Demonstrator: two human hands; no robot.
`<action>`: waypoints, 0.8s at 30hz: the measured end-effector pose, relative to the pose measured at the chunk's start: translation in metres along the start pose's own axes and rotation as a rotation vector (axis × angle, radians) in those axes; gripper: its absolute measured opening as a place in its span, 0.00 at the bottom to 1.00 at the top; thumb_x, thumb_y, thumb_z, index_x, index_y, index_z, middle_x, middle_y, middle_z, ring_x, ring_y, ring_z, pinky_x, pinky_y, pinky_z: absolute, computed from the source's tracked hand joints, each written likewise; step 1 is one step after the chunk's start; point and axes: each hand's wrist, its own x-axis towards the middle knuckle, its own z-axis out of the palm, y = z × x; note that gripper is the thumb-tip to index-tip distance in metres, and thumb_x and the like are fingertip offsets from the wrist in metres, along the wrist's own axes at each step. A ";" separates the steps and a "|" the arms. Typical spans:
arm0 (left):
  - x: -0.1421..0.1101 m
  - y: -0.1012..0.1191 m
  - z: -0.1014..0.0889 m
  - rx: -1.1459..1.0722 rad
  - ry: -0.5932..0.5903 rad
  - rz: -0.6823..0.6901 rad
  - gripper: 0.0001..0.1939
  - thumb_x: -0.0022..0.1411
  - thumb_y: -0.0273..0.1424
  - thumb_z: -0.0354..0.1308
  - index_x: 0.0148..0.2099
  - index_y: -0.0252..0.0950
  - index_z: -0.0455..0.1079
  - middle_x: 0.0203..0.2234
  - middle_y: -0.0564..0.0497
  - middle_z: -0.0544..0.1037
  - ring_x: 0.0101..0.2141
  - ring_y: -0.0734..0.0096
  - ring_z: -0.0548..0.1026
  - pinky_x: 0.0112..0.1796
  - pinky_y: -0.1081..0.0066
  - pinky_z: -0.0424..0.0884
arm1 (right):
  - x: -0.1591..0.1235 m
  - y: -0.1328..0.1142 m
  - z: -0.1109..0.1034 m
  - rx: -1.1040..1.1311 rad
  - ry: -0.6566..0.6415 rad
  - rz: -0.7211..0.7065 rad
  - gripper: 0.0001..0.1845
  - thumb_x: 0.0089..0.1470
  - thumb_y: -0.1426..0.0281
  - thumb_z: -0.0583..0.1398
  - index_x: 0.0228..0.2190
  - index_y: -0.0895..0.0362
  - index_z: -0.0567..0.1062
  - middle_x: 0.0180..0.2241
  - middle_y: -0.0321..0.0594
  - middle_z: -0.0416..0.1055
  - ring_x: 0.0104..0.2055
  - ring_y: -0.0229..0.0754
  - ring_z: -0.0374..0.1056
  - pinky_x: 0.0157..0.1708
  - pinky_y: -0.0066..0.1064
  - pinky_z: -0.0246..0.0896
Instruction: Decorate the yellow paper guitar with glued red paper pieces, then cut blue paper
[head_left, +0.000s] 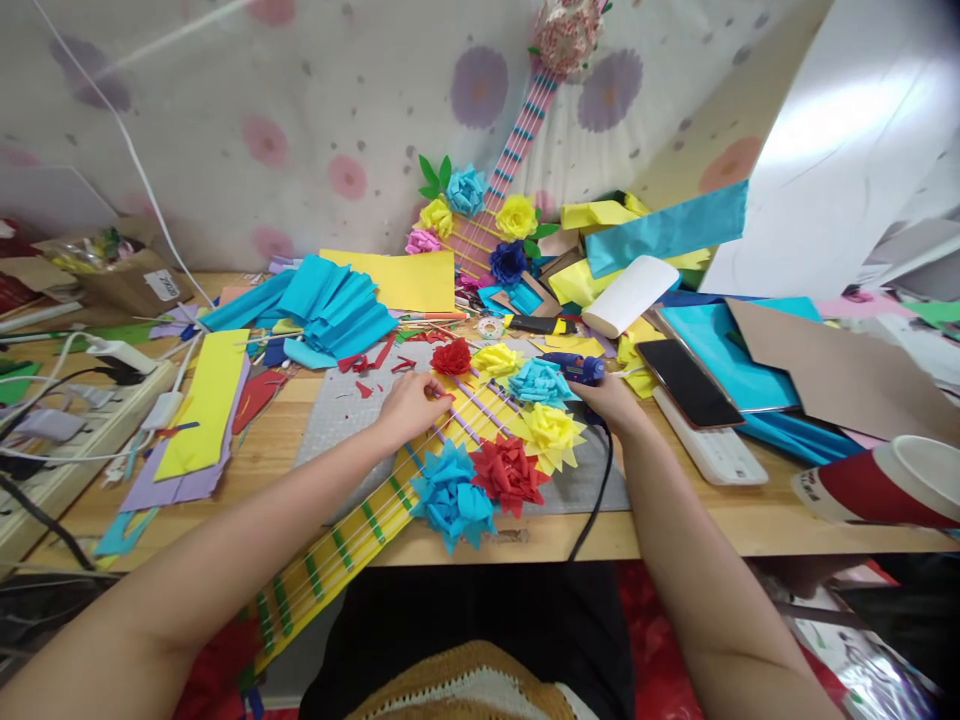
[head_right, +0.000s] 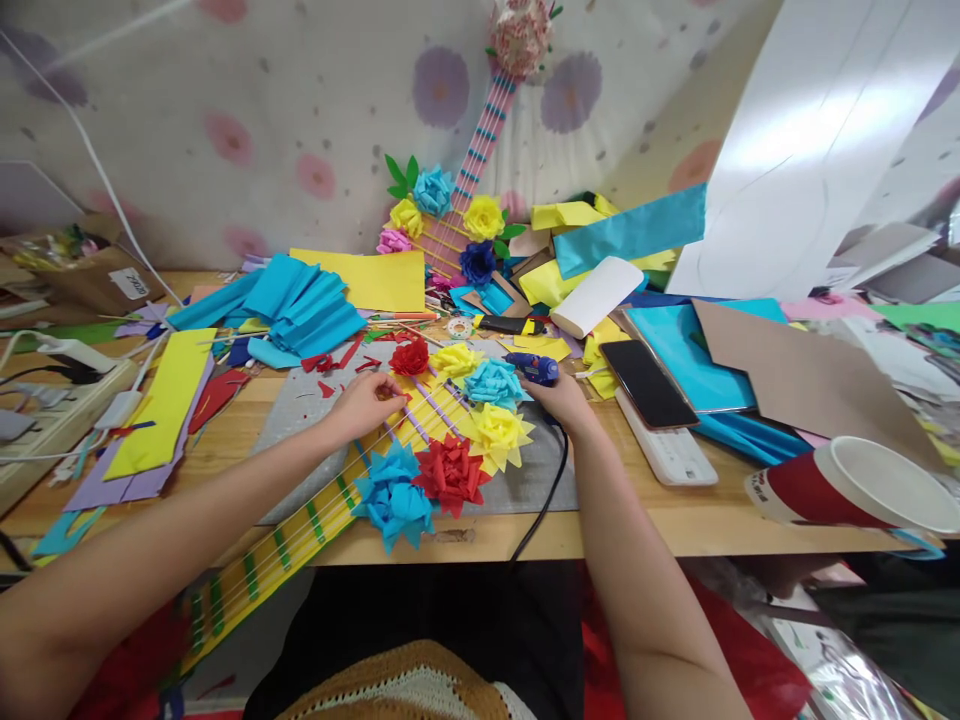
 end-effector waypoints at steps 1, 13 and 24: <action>0.001 0.000 0.001 -0.009 -0.004 -0.005 0.07 0.48 0.34 0.58 0.29 0.37 0.70 0.30 0.48 0.72 0.37 0.63 0.71 0.38 0.67 0.66 | -0.001 0.000 0.003 -0.051 0.035 0.028 0.22 0.36 0.56 0.63 0.32 0.59 0.76 0.29 0.44 0.75 0.34 0.50 0.71 0.34 0.40 0.66; 0.002 -0.009 0.006 -0.462 0.012 -0.015 0.04 0.45 0.28 0.58 0.27 0.35 0.65 0.22 0.54 0.72 0.26 0.74 0.71 0.30 0.73 0.66 | -0.010 -0.001 0.007 -0.245 0.148 0.020 0.26 0.39 0.49 0.59 0.30 0.59 0.74 0.31 0.50 0.74 0.36 0.55 0.71 0.34 0.41 0.64; -0.004 -0.017 -0.010 -0.494 -0.014 0.011 0.08 0.47 0.35 0.58 0.28 0.34 0.70 0.23 0.53 0.76 0.25 0.73 0.71 0.27 0.74 0.65 | -0.018 -0.025 -0.009 0.194 0.328 -0.037 0.23 0.36 0.52 0.62 0.27 0.59 0.72 0.21 0.38 0.69 0.20 0.36 0.61 0.20 0.30 0.58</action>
